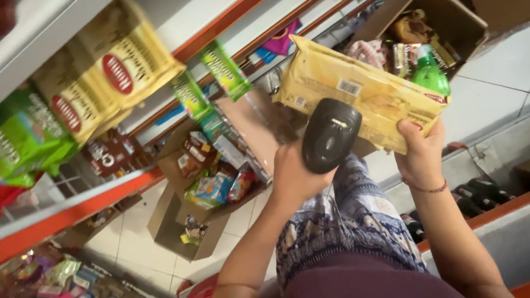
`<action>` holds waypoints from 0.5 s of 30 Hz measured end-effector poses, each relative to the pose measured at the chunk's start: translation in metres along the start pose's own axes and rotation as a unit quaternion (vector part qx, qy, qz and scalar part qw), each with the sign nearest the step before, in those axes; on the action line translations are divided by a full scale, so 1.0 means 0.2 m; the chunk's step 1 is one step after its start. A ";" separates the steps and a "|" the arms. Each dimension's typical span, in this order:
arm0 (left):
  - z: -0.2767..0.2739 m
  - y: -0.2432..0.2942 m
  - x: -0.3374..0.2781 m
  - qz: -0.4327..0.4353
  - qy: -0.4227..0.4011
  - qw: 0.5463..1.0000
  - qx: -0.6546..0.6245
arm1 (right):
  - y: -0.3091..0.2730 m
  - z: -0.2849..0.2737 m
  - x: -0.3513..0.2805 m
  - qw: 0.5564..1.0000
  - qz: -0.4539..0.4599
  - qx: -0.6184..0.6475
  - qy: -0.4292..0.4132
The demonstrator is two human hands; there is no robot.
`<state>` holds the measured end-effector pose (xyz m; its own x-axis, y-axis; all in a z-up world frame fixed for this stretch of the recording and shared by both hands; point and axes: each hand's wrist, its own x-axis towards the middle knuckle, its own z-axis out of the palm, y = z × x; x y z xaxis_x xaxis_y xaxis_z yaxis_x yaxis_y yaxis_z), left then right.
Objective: The person scans various snack packages with a handheld barcode scanner and arranges them on retail shelves.
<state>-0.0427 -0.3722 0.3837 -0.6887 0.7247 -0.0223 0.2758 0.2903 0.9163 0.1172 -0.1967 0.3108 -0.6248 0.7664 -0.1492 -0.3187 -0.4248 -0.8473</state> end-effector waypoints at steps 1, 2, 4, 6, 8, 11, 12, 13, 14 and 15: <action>-0.04 0.00 -0.02 0.000 0.008 1.000 -0.001 | 0.02 0.04 -0.02 1.000 -0.008 0.005 -0.007; -0.08 0.00 -0.04 0.001 0.015 1.000 -0.002 | 0.04 0.07 -0.04 1.000 -0.004 0.006 -0.011; -0.15 -0.01 -0.09 0.001 0.027 1.000 -0.013 | 0.08 0.13 -0.07 1.000 -0.017 -0.003 -0.006; -0.22 -0.03 -0.12 0.010 0.042 0.999 -0.024 | 0.11 0.19 -0.10 1.000 -0.019 0.011 -0.014; -0.28 -0.08 -0.18 -0.045 0.027 0.997 -0.057 | 0.14 0.25 -0.15 0.999 -0.020 0.023 -0.019; -0.34 -0.20 -0.24 -0.039 0.010 0.979 -0.198 | 0.17 0.31 -0.24 0.995 -0.068 -0.071 0.004; -0.37 -0.25 -0.24 -0.038 0.012 0.979 -0.198 | 0.18 0.34 -0.28 0.977 -0.115 -0.179 -0.002; -0.38 -0.28 -0.25 -0.044 0.008 0.968 -0.246 | 0.19 0.36 -0.31 0.945 -0.160 -0.284 -0.006; -0.41 -0.30 -0.26 -0.050 0.005 0.955 -0.293 | 0.21 0.40 -0.33 0.945 -0.161 -0.284 -0.008; -0.43 -0.32 -0.27 -0.049 0.007 0.955 -0.294 | 0.24 0.44 -0.34 0.895 -0.253 -0.366 -0.027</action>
<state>-0.0809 -0.4841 0.3609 -0.7026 0.7019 -0.1168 -0.2106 -0.0483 0.9764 0.0821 -0.3115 0.3253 -0.5716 0.7393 0.3560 -0.0305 0.4144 -0.9096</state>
